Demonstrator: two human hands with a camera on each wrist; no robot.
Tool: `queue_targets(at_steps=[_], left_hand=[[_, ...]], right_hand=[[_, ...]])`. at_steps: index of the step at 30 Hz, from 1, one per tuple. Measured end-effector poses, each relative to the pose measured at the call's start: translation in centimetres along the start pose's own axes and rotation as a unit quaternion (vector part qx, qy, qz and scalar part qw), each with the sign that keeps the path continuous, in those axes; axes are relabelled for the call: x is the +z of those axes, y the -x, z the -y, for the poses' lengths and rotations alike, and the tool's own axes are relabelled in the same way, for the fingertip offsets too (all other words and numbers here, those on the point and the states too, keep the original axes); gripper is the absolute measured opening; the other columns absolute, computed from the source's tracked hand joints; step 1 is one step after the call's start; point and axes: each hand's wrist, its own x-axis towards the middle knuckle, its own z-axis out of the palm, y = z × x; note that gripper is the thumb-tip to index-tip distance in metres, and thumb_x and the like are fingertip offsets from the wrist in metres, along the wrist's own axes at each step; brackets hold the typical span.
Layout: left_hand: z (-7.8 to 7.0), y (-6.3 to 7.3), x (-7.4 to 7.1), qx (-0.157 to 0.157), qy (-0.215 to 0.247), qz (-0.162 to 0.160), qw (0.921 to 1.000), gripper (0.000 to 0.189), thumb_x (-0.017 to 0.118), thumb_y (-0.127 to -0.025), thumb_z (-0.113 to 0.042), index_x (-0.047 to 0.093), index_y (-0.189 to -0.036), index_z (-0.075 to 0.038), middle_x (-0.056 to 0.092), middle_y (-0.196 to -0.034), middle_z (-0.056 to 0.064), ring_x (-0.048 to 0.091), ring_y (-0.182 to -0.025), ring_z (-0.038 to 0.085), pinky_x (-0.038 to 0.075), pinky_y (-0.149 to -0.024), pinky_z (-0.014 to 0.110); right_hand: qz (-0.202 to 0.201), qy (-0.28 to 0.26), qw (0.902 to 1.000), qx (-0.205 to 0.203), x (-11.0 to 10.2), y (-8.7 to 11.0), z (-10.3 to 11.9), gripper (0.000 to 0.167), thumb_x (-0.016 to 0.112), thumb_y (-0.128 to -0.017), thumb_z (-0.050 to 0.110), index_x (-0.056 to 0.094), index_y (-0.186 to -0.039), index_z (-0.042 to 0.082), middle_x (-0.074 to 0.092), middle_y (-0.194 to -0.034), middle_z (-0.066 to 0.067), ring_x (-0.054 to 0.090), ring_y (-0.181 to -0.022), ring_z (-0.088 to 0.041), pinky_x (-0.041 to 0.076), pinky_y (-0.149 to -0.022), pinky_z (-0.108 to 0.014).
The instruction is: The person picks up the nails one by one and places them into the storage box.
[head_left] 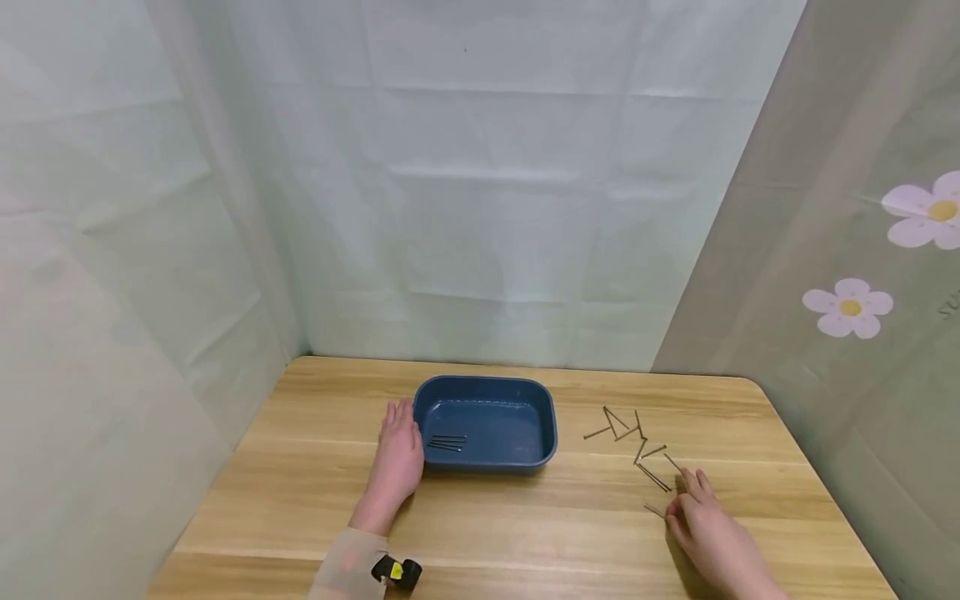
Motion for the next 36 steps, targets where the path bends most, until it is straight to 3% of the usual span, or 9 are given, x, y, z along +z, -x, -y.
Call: queue_targets(at_steps=[7,20,28,36], left_hand=[[-0.1,0.0,0.0,-0.004,-0.005,0.002,1.0000,0.050,0.037,-0.113,-0.006,0.033,-0.156,0.021,0.031,-0.165,0.037,0.016,-0.159,0.053,0.017,-0.128,0.064],[-0.1,-0.1,0.1,0.002,-0.002,-0.006,1.0000,0.050,0.038,-0.113,-0.005,0.034,-0.155,0.021,0.032,-0.165,0.037,0.017,-0.158,0.054,0.017,-0.127,0.064],[-0.1,0.1,0.1,0.001,-0.004,-0.003,1.0000,0.050,0.037,-0.114,-0.006,0.034,-0.155,0.021,0.031,-0.165,0.037,0.017,-0.158,0.054,0.017,-0.127,0.064],[-0.2,-0.3,0.4,-0.002,-0.005,0.000,1.0000,0.051,0.036,-0.114,-0.007,0.032,-0.157,0.020,0.030,-0.166,0.036,0.015,-0.159,0.052,0.016,-0.128,0.063]], right_hand=[[-0.006,-0.005,0.9998,-0.016,-0.4,-0.6,1.0,0.021,0.077,-0.095,0.005,0.063,-0.086,0.016,0.048,-0.150,-0.042,0.042,-0.139,-0.065,0.048,-0.102,-0.072],[-0.003,-0.039,0.9963,-0.076,-0.3,-4.5,7.6,0.021,0.076,-0.099,0.009,0.061,-0.087,0.018,0.041,-0.159,-0.037,0.038,-0.146,-0.059,0.044,-0.109,-0.064],[-0.010,-0.084,0.9912,-0.102,0.0,-9.0,13.2,0.018,0.073,-0.102,0.011,0.061,-0.090,0.018,0.033,-0.165,-0.034,0.026,-0.154,-0.053,0.040,-0.115,-0.065],[0.028,-0.043,0.9850,-0.165,1.1,-14.6,17.8,0.013,0.072,-0.104,0.018,0.069,-0.091,0.017,0.030,-0.168,-0.032,0.019,-0.158,-0.052,0.034,-0.123,-0.060]])
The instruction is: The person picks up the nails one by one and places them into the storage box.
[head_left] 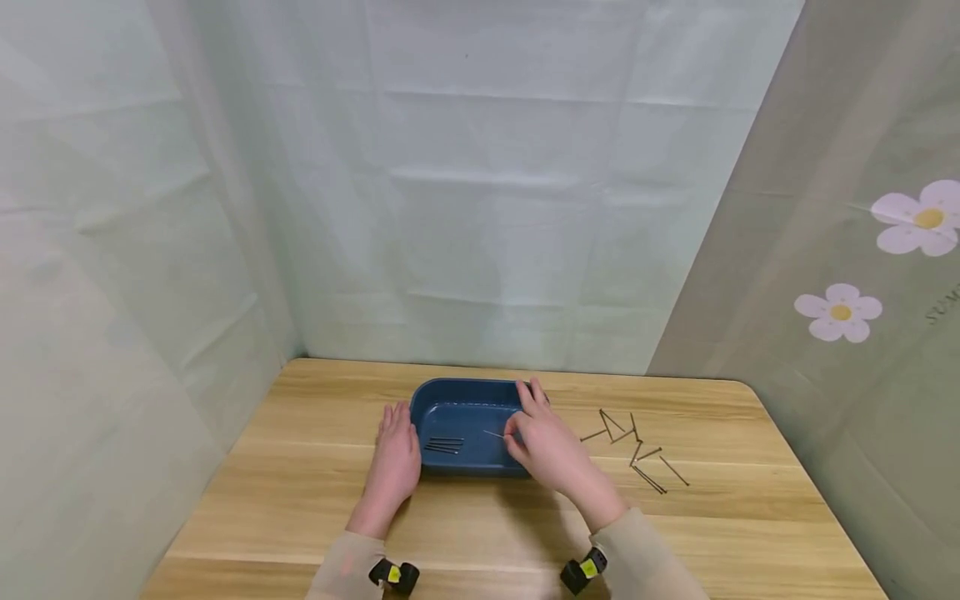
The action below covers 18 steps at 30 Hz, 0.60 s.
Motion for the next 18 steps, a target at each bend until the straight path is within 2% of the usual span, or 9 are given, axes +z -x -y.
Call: queue_targets(at_steps=[3,8,12,18], left_hand=[[0.0,0.1,-0.2,0.002,0.002,-0.003,1.0000,0.051,0.037,-0.114,-0.006,0.032,-0.156,0.021,0.030,-0.166,0.037,0.016,-0.158,0.053,0.017,-0.128,0.064],[-0.1,0.0,-0.3,-0.001,0.003,-0.005,1.0000,0.050,0.037,-0.113,-0.006,0.033,-0.156,0.021,0.030,-0.165,0.037,0.016,-0.158,0.053,0.016,-0.128,0.064],[0.1,0.0,-0.2,0.002,-0.001,-0.004,1.0000,0.050,0.036,-0.113,-0.006,0.032,-0.156,0.021,0.030,-0.165,0.038,0.016,-0.158,0.054,0.016,-0.128,0.064],[0.2,0.2,-0.3,0.003,0.002,-0.006,1.0000,0.051,0.037,-0.113,-0.006,0.033,-0.156,0.021,0.031,-0.165,0.038,0.016,-0.158,0.054,0.016,-0.128,0.065]], right_hand=[[0.031,0.021,0.9993,-0.003,0.8,-2.1,0.3,0.012,0.071,-0.104,0.020,0.072,-0.093,0.018,0.028,-0.170,-0.030,0.016,-0.160,-0.050,0.029,-0.126,-0.056],[0.062,0.067,0.9952,-0.033,2.8,-5.0,0.4,0.010,0.074,-0.103,0.021,0.074,-0.093,0.018,0.025,-0.171,-0.030,0.013,-0.161,-0.048,0.024,-0.129,-0.053],[0.071,0.106,0.9905,-0.052,4.4,-6.6,0.5,0.010,0.074,-0.102,0.022,0.076,-0.092,0.019,0.022,-0.173,-0.027,0.013,-0.162,-0.046,0.025,-0.129,-0.052],[0.063,0.142,0.9854,-0.070,5.6,-7.9,1.2,0.012,0.075,-0.100,0.021,0.077,-0.088,0.018,0.023,-0.174,-0.024,0.016,-0.161,-0.045,0.025,-0.129,-0.051]])
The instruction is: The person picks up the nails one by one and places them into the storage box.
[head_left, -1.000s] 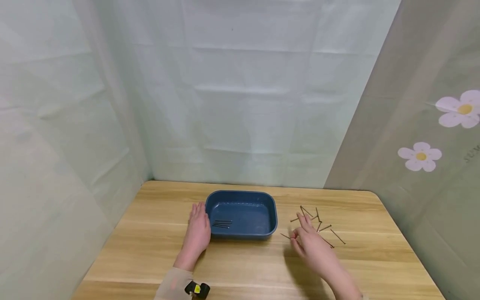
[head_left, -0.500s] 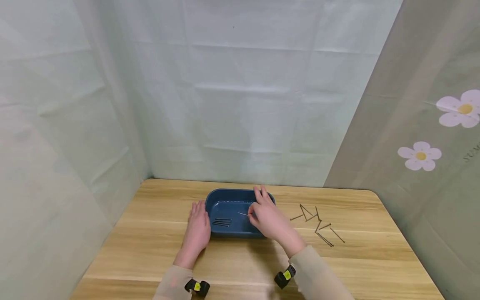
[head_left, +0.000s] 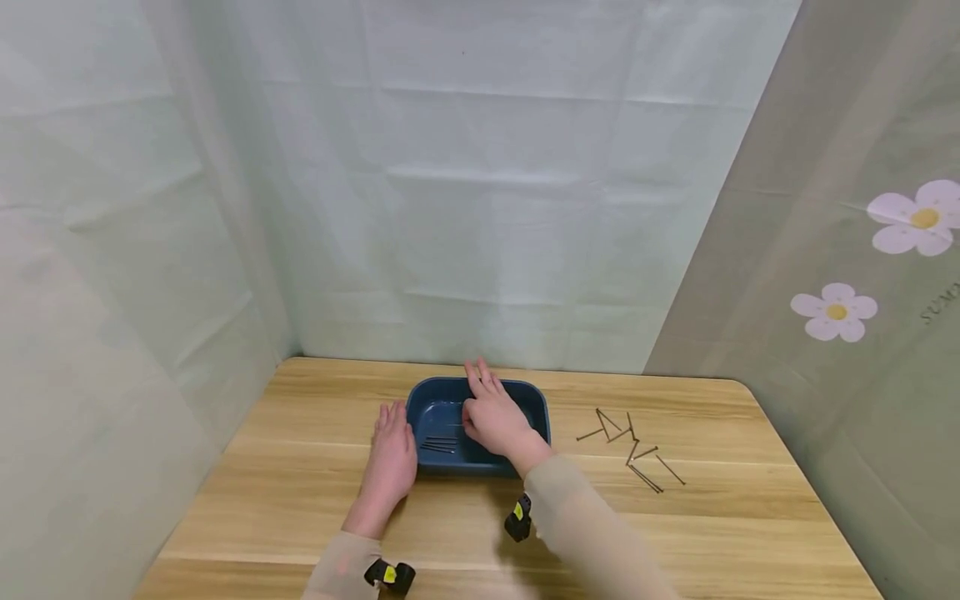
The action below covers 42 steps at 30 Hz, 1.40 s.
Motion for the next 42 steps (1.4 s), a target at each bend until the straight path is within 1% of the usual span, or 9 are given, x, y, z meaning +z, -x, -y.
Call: queue_targets(at_steps=[5,9,14,20,26,30,33,39,42], left_hand=[[0.0,0.0,0.0,-0.001,0.001,0.002,1.0000,0.051,0.037,-0.113,-0.006,0.033,-0.156,0.021,0.031,-0.165,0.038,0.015,-0.158,0.054,0.016,-0.128,0.064],[0.1,-0.1,0.0,0.001,-0.003,0.005,1.0000,0.050,0.037,-0.113,-0.006,0.033,-0.156,0.021,0.031,-0.165,0.038,0.016,-0.158,0.054,0.016,-0.127,0.065],[0.1,-0.1,0.0,0.006,-0.005,0.002,1.0000,0.049,0.039,-0.113,-0.004,0.035,-0.154,0.022,0.033,-0.163,0.039,0.017,-0.157,0.055,0.017,-0.126,0.067],[-0.1,-0.1,-0.1,0.004,0.000,0.004,1.0000,0.049,0.038,-0.113,-0.004,0.034,-0.154,0.022,0.033,-0.163,0.039,0.016,-0.157,0.055,0.016,-0.126,0.067],[-0.2,-0.1,-0.2,0.004,0.001,0.005,1.0000,0.049,0.038,-0.113,-0.003,0.034,-0.154,0.022,0.032,-0.163,0.039,0.016,-0.157,0.055,0.016,-0.126,0.067],[-0.2,-0.1,-0.1,0.006,0.002,0.003,1.0000,0.049,0.038,-0.112,-0.003,0.035,-0.154,0.022,0.033,-0.163,0.040,0.016,-0.157,0.056,0.016,-0.126,0.067],[-0.2,-0.2,-0.1,0.004,0.002,0.004,1.0000,0.049,0.038,-0.113,-0.004,0.035,-0.154,0.022,0.032,-0.163,0.039,0.015,-0.157,0.055,0.016,-0.126,0.067],[0.0,-0.1,-0.1,0.000,0.000,0.010,1.0000,0.050,0.037,-0.113,-0.004,0.034,-0.155,0.021,0.031,-0.164,0.038,0.015,-0.158,0.055,0.015,-0.127,0.066],[0.0,-0.1,0.0,-0.004,0.000,0.014,0.9999,0.050,0.036,-0.113,-0.005,0.033,-0.156,0.021,0.030,-0.165,0.037,0.014,-0.158,0.054,0.013,-0.127,0.065]], right_hand=[[0.017,0.033,0.9993,-0.005,0.6,-0.9,0.6,0.017,0.076,-0.099,0.024,0.075,-0.082,0.021,0.018,-0.176,-0.020,0.013,-0.163,-0.042,0.022,-0.131,-0.048],[0.032,0.061,0.9976,-0.002,0.8,-1.5,1.2,0.018,0.077,-0.100,0.029,0.076,-0.083,0.024,0.013,-0.178,-0.015,0.008,-0.164,-0.038,0.018,-0.132,-0.045],[0.032,0.087,0.9957,0.001,1.0,-2.1,1.9,0.016,0.076,-0.100,0.032,0.081,-0.088,0.023,0.017,-0.178,-0.012,0.008,-0.165,-0.035,0.018,-0.132,-0.044],[0.034,0.108,0.9934,0.014,1.6,-2.3,2.4,0.020,0.070,-0.104,0.034,0.084,-0.096,0.021,0.018,-0.178,-0.010,0.008,-0.165,-0.033,0.018,-0.132,-0.045],[0.042,0.112,0.9926,0.021,1.9,-2.4,2.7,0.023,0.067,-0.106,0.034,0.084,-0.098,0.021,0.016,-0.179,-0.010,0.007,-0.165,-0.034,0.017,-0.132,-0.045],[0.041,0.112,0.9926,0.023,1.9,-2.4,2.8,0.022,0.068,-0.105,0.035,0.084,-0.097,0.022,0.015,-0.179,-0.010,0.008,-0.165,-0.034,0.017,-0.132,-0.045],[0.040,0.106,0.9933,0.025,1.9,-2.3,2.9,0.021,0.070,-0.104,0.035,0.084,-0.095,0.022,0.017,-0.179,-0.010,0.007,-0.165,-0.034,0.018,-0.132,-0.045],[0.048,0.094,0.9940,0.028,2.2,-2.4,2.9,0.022,0.068,-0.105,0.035,0.083,-0.096,0.022,0.014,-0.179,-0.010,0.002,-0.165,-0.034,0.014,-0.133,-0.046],[0.045,0.090,0.9946,0.026,2.3,-2.4,2.9,0.022,0.068,-0.105,0.034,0.083,-0.094,0.022,0.014,-0.179,-0.010,0.003,-0.165,-0.034,0.015,-0.133,-0.046]])
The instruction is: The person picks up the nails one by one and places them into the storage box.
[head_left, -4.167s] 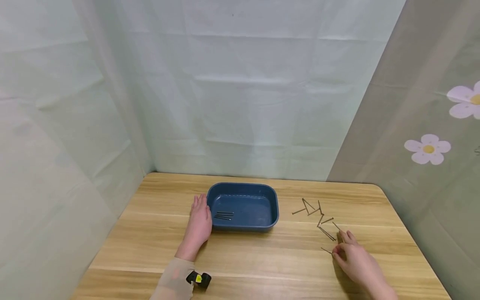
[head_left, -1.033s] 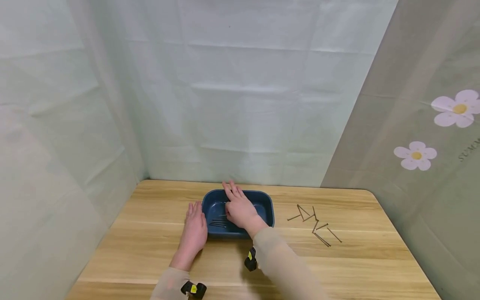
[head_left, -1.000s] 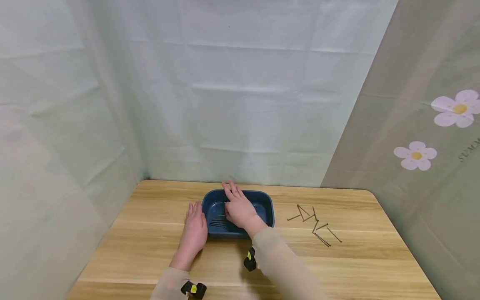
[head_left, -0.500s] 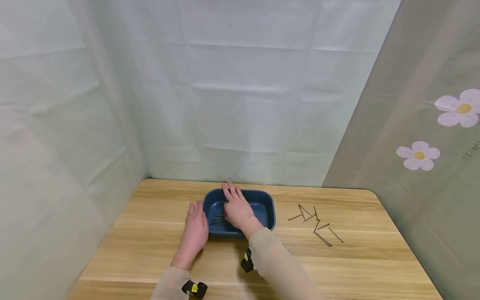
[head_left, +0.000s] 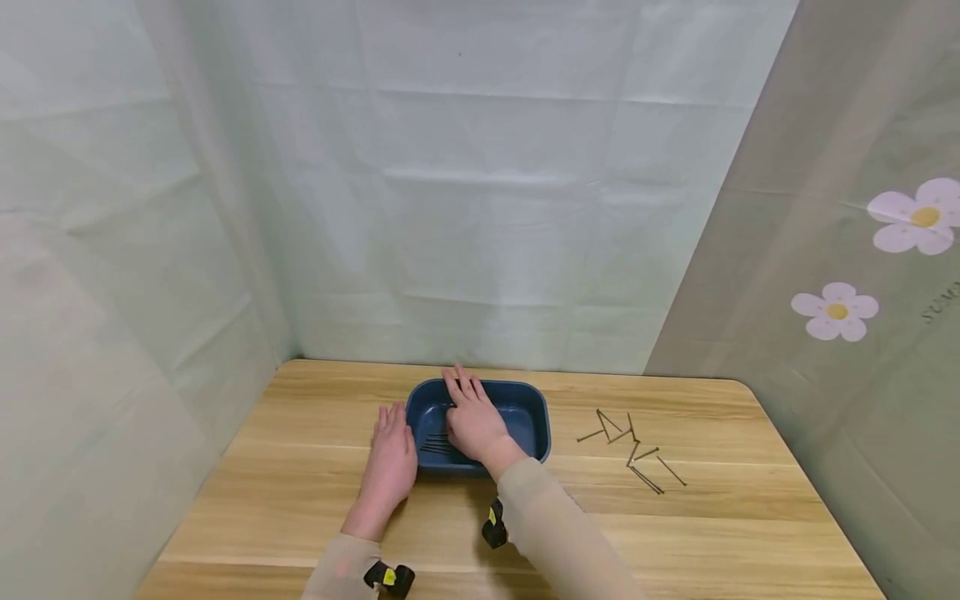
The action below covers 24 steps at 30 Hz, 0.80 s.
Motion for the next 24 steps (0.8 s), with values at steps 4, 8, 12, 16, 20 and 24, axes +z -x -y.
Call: queue_targets(at_steps=[4,8,12,16,20,24], left_hand=[[0.0,0.0,0.0,0.000,-0.002,0.001,1.0000,0.050,0.036,-0.113,-0.006,0.033,-0.156,0.021,0.030,-0.165,0.037,0.014,-0.158,0.054,0.013,-0.127,0.065],[0.1,0.0,0.1,0.004,-0.005,-0.001,1.0000,0.050,0.037,-0.113,-0.005,0.033,-0.155,0.021,0.030,-0.165,0.038,0.015,-0.158,0.054,0.014,-0.127,0.066],[0.1,0.0,0.0,0.007,-0.005,-0.006,0.9999,0.050,0.037,-0.113,-0.005,0.034,-0.155,0.021,0.031,-0.164,0.038,0.016,-0.158,0.054,0.016,-0.127,0.066],[0.0,0.1,0.1,0.008,-0.004,-0.007,0.9999,0.049,0.037,-0.113,-0.004,0.034,-0.155,0.022,0.032,-0.164,0.039,0.017,-0.157,0.055,0.016,-0.127,0.066],[-0.2,0.2,0.1,0.011,-0.004,-0.010,0.9999,0.049,0.037,-0.112,-0.003,0.033,-0.154,0.024,0.032,-0.163,0.040,0.017,-0.157,0.056,0.016,-0.126,0.067],[-0.2,0.1,0.0,0.011,-0.007,-0.015,0.9998,0.049,0.038,-0.112,-0.003,0.034,-0.153,0.024,0.033,-0.162,0.041,0.018,-0.156,0.056,0.017,-0.126,0.067]], right_hand=[[-0.005,-0.003,1.0000,-0.004,-0.1,0.1,-0.1,0.023,0.068,-0.105,0.033,0.083,-0.093,0.021,0.016,-0.179,-0.011,0.005,-0.165,-0.035,0.016,-0.132,-0.047],[-0.007,-0.006,1.0000,-0.004,-0.3,0.3,-0.1,0.025,0.064,-0.107,0.033,0.084,-0.099,0.020,0.018,-0.178,-0.011,0.006,-0.165,-0.035,0.017,-0.132,-0.047],[-0.012,-0.016,0.9998,-0.001,-0.5,0.5,-0.1,0.024,0.065,-0.107,0.033,0.084,-0.102,0.019,0.020,-0.178,-0.012,0.009,-0.165,-0.036,0.020,-0.132,-0.048],[-0.012,-0.032,0.9994,0.001,-0.6,0.7,-0.2,0.022,0.067,-0.106,0.033,0.083,-0.098,0.020,0.020,-0.178,-0.012,0.007,-0.165,-0.035,0.020,-0.132,-0.048],[-0.008,-0.050,0.9987,0.000,-0.7,0.8,-0.4,0.020,0.069,-0.105,0.033,0.082,-0.096,0.021,0.020,-0.178,-0.012,0.007,-0.165,-0.035,0.018,-0.132,-0.047],[-0.014,-0.085,0.9963,0.003,-1.1,1.1,-0.9,0.014,0.070,-0.104,0.031,0.081,-0.102,0.022,0.018,-0.178,-0.013,0.007,-0.165,-0.036,0.018,-0.132,-0.047]])
